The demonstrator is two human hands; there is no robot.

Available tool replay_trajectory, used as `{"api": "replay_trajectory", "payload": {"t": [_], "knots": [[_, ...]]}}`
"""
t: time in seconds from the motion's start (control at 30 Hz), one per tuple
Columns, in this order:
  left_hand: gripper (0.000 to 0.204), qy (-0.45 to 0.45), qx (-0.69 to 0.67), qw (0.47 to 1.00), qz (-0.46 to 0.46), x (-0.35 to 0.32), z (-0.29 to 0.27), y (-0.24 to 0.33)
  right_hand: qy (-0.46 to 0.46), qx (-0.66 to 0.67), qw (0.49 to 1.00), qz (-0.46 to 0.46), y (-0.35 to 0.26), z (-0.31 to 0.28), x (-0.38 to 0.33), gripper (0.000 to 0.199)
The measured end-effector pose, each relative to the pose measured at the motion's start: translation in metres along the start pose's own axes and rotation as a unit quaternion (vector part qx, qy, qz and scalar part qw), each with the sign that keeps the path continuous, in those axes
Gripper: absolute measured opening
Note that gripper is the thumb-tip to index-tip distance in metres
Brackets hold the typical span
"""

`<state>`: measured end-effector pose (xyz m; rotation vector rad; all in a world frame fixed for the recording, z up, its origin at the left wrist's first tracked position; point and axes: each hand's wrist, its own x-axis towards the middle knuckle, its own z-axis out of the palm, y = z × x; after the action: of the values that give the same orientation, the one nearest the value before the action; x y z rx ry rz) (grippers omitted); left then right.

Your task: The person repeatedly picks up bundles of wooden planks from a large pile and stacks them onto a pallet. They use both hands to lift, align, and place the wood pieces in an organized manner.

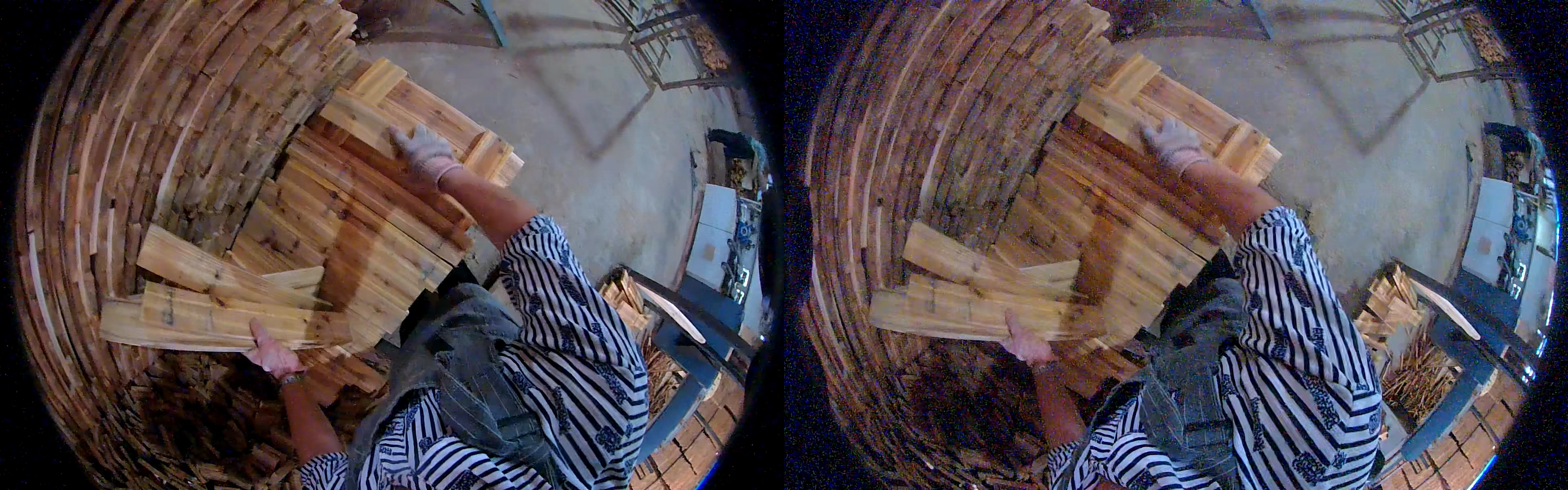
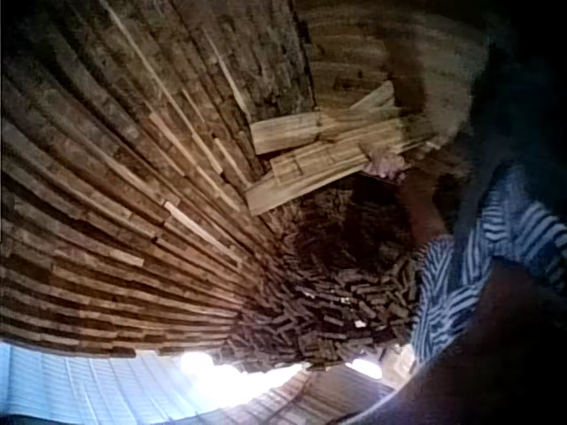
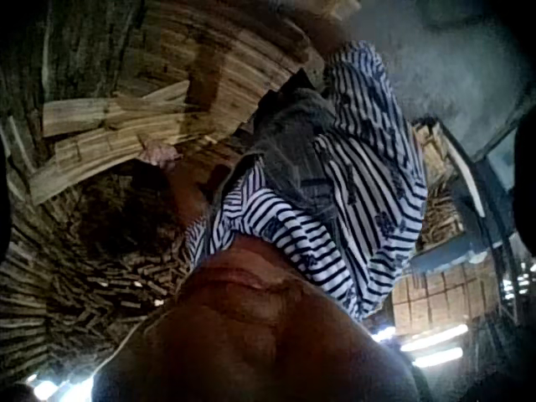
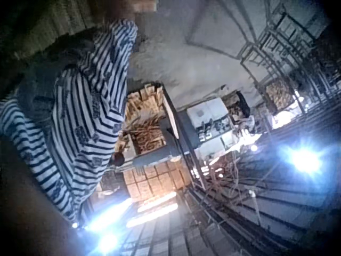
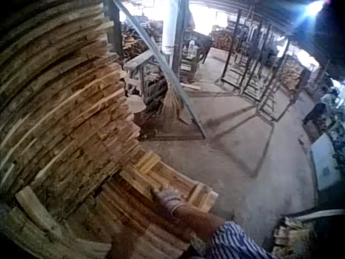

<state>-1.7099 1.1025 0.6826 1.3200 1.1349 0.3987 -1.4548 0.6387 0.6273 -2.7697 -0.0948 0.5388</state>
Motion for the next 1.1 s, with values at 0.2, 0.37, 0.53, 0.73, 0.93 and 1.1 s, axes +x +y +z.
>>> {"api": "replay_trajectory", "payload": {"t": [0.2, 0.37, 0.53, 0.73, 0.93, 1.1], "knots": [[0.057, 0.094, 0.207, 0.972, 0.05, -0.027, 0.034, 0.022, 0.018, -0.005, 1.0, 0.005, -0.009, 0.042, 0.004, 0.059], [0.059, 0.071, 0.111, 0.99, 0.059, -0.031, 0.035, 0.017, -0.021, 0.002, 1.0, 0.002, 0.024, -0.027, 0.032, 0.063], [0.058, -0.01, -0.07, 0.997, -0.016, 0.035, -0.036, -0.023, 0.064, -0.021, 0.998, 0.016, 0.025, 0.021, 0.035, 0.063], [0.058, 0.069, 0.086, 0.993, -0.04, -0.042, 0.053, 0.041, -0.013, 0.039, 0.998, 0.052, 0.055, -0.046, 0.057, 0.075], [0.052, 0.042, 0.099, 0.994, -0.009, -0.026, 0.017, 0.014, 0.044, 0.002, 0.999, 0.007, 0.105, -0.022, 0.086, 0.057], [0.048, -0.104, -0.081, 0.991, 0.015, 0.015, -0.061, -0.029, 0.088, 0.0, 0.996, 0.003, 0.087, -0.004, 0.083, 0.054]]}}
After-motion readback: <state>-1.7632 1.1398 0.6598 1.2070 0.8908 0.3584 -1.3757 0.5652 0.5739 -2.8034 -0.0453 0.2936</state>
